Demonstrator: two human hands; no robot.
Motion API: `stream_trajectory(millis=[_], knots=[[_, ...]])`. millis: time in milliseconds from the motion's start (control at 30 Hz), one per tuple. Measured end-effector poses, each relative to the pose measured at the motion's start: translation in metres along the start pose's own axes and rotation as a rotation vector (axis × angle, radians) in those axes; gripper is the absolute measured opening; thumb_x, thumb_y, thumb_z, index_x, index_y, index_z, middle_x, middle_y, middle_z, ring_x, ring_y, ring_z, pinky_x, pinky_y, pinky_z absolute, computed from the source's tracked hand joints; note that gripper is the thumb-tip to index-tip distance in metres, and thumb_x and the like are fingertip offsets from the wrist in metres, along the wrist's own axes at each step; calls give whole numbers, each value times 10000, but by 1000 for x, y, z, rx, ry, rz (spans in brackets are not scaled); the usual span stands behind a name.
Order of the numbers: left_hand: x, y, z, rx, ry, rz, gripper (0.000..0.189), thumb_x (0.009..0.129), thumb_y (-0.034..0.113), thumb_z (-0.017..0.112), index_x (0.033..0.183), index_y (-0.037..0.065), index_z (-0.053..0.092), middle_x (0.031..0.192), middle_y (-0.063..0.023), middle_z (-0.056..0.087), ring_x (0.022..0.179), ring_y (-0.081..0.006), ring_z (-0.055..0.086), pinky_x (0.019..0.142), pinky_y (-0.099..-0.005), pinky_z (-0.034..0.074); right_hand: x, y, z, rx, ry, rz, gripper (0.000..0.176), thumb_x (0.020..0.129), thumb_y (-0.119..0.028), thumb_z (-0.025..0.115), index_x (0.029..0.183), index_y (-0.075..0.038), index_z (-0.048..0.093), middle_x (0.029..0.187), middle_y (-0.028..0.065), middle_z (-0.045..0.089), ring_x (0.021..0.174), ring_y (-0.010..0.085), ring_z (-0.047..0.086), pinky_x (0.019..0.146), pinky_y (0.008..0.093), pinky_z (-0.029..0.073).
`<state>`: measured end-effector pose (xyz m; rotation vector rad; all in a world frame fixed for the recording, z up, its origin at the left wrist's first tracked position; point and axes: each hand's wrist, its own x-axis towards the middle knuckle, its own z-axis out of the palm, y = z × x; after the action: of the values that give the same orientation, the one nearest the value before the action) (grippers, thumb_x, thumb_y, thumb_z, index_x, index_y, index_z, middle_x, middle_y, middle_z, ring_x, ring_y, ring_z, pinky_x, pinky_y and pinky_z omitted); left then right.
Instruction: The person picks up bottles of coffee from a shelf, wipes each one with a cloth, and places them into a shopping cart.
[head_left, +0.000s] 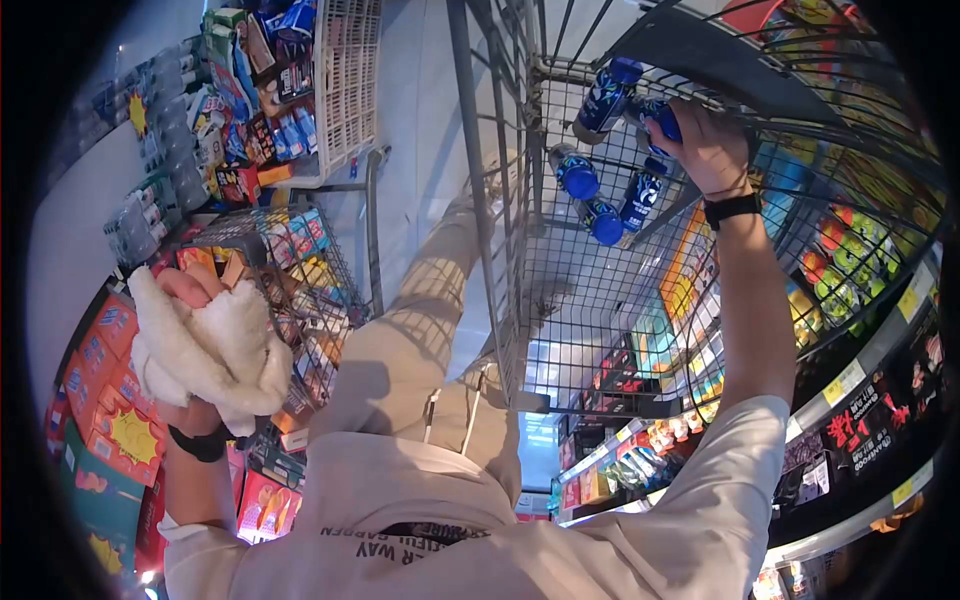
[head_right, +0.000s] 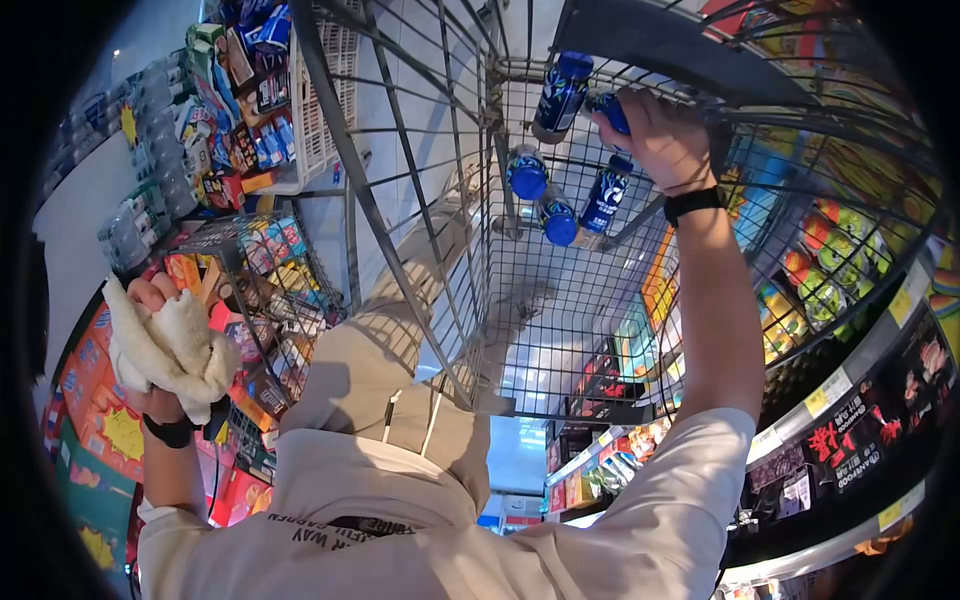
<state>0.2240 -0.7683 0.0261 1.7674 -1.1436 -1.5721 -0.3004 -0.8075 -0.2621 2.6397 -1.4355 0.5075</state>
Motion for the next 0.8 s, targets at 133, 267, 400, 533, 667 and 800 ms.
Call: stream_trajectory(millis=[133, 267, 400, 533, 667, 800], knots=[[1, 8, 19, -30, -57, 6, 762, 676, 578, 794, 1115, 44, 473, 1036, -57, 471, 979, -199, 466, 848, -355, 436, 2, -3, 11, 35, -84, 99, 397, 816, -456, 776, 986, -117, 659, 844, 21, 680, 694, 222, 675, 623, 353, 532], [-7, 28, 51, 12, -1, 96, 741, 690, 602, 816, 1090, 71, 490, 997, -86, 536, 905, -177, 515, 829, -322, 440, 7, -7, 1, 136, -367, 267, 483, 927, -523, 614, 1157, -99, 644, 1042, 87, 680, 926, 303, 671, 833, 422, 520], [-26, 36, 57, 26, -24, 90, 817, 668, 668, 805, 1102, 58, 479, 976, -74, 528, 893, -170, 505, 814, -318, 425, 5, -11, -9, 49, -362, 271, 604, 959, -555, 543, 1335, -83, 564, 1283, 134, 626, 1169, 313, 606, 1074, 492, 404], [-42, 17, 36, 63, -127, 142, 748, 717, 609, 766, 1127, 65, 460, 1067, -84, 491, 1029, -196, 511, 999, -401, 442, -6, -19, -23, 195, -266, 428, 604, 937, -452, 647, 1381, -60, 525, 1331, 168, 605, 1242, 327, 569, 1080, 479, 426], [-60, 31, 55, 13, -164, 182, 763, 758, 630, 720, 1186, 52, 466, 1110, -80, 486, 1074, -201, 515, 994, -360, 430, -27, -65, -90, 405, -106, 556, 547, 874, -253, 727, 1341, -39, 540, 1312, 196, 600, 1162, 383, 581, 994, 459, 477], [-81, 67, 89, -108, -249, 251, 739, 793, 626, 730, 1207, 49, 525, 1127, -66, 536, 1043, -190, 545, 917, -346, 457, -66, -113, -192, 410, -20, 535, 530, 837, -163, 717, 1319, -33, 540, 1267, 184, 607, 1132, 382, 586, 954, 466, 482]])
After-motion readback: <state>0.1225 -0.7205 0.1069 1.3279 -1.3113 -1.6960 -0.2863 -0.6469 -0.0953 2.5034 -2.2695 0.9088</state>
